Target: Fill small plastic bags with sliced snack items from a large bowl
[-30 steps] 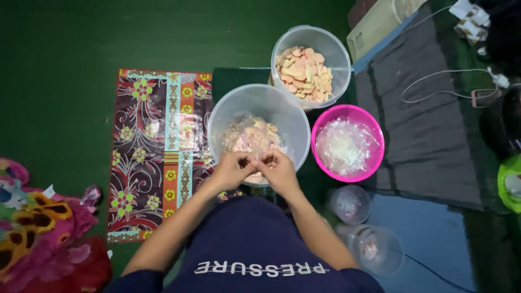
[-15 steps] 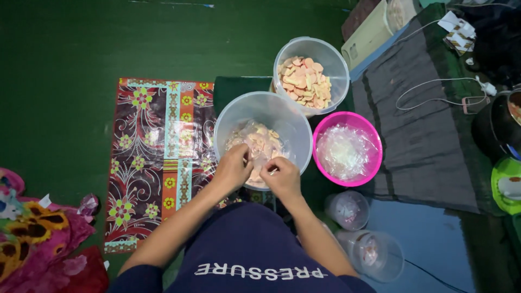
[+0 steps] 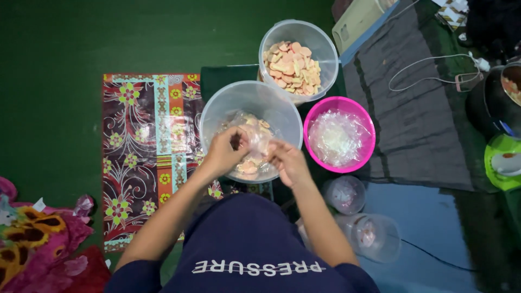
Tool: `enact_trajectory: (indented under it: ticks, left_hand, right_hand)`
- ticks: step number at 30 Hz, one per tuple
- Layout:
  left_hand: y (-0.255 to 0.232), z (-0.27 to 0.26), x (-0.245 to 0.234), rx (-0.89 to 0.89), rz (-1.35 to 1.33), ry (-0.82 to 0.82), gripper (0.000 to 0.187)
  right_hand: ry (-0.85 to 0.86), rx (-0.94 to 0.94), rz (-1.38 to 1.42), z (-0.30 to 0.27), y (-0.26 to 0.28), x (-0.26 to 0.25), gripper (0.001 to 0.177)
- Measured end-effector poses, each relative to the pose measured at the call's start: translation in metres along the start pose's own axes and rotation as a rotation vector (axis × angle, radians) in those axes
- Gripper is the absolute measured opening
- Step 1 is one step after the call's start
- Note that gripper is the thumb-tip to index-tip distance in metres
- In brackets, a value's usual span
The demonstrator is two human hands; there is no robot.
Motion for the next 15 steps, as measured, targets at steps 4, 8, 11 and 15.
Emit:
enact_trajectory:
  ticks: [4,8,11,15]
  left_hand:
    - [-0.017,-0.007,-0.010,-0.048,-0.058,-0.021,0.021]
    - [0.000,-0.012,-0.007,-0.099,-0.052,0.000,0.018]
    - [0.006,-0.022,-0.007,-0.113,-0.086,0.014,0.016]
    - [0.014,-0.035,-0.015,-0.146,-0.115,0.013,0.016]
  right_hand:
    - [-0.142,-0.175,-0.082,-0.022,0.125,0.048,0.005]
    - [-0.378,-0.735,-0.742,0.028,0.208,0.025,0.010]
    - [-0.480,-0.914,-1.217,0.106,0.227,-0.007,0.012]
    - [-0.410,-0.867,-1.634,0.186,0.230,-0.026,0.016]
Point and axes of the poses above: each hand's wrist, its own z-axis towards the middle knuckle, its own x-axis out of the palm, y = z × x, the point moved 6 cm from there along z, towards the middle knuckle, and after that the axes turned 4 degrees about -x, right-handed, at the moved point
